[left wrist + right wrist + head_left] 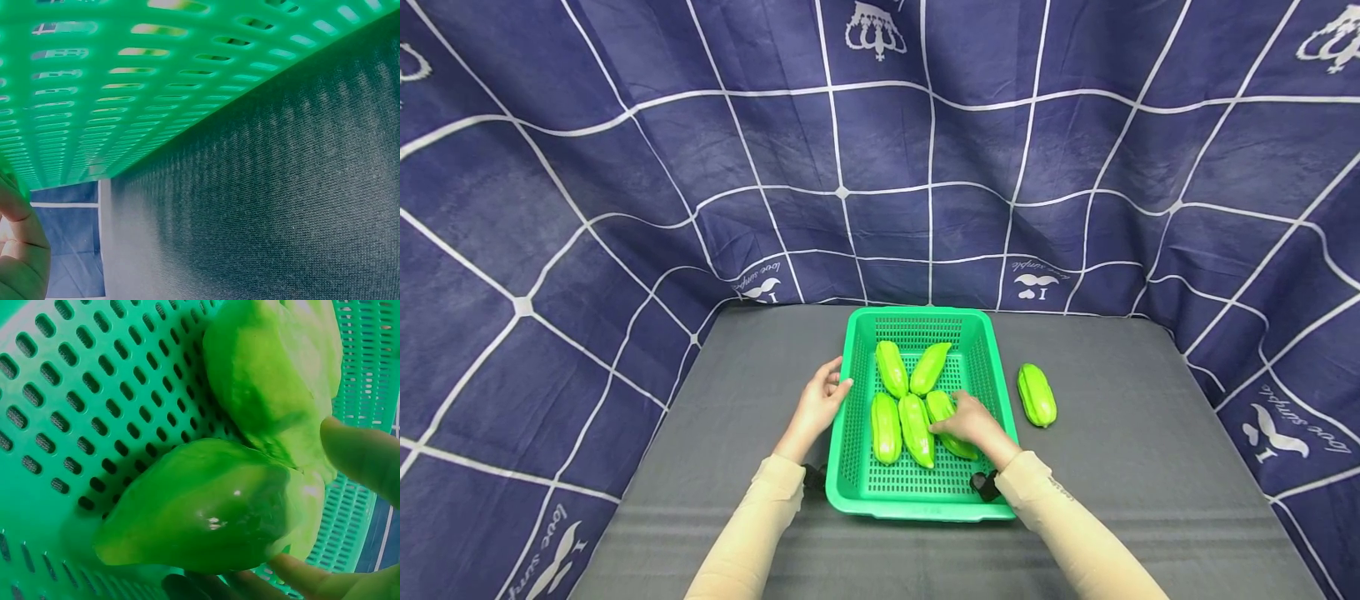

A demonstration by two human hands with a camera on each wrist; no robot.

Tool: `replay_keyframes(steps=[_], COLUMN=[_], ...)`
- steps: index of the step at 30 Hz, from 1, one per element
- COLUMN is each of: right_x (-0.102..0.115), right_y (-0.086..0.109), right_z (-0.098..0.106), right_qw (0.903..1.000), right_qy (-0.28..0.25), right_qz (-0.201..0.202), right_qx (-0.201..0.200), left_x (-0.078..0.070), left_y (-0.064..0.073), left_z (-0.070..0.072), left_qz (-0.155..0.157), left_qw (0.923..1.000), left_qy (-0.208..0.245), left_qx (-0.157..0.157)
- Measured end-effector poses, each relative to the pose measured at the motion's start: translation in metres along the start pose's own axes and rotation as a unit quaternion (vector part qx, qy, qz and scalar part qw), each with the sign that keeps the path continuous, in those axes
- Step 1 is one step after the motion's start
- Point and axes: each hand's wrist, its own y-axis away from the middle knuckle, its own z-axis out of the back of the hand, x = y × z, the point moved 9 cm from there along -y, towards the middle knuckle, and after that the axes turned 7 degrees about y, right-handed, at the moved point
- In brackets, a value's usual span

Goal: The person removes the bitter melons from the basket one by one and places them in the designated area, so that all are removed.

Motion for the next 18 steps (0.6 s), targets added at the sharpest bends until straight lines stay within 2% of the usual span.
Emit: replay_keyframes(steps=[9, 18], right_x=[-0.0093, -0.0096], right_y=[-0.0009, 0.0003], right_z=[-0.0047, 0.0008], right_qw=[0.9993, 0.9997], right_qy=[0.031, 0.017], right_qz=[-0.015, -0.010], right_qx=[0.012, -0.012], left_x=[-0.0015, -0.0022], left_y=[0.0000, 0.0004], left_z=[0.0000, 0.0001], left_qz=[-0.009, -0.011], left_qw=[1.0000, 0.9999], left_qy=[-0.001, -0.002], left_qx=[-0.002, -0.005])
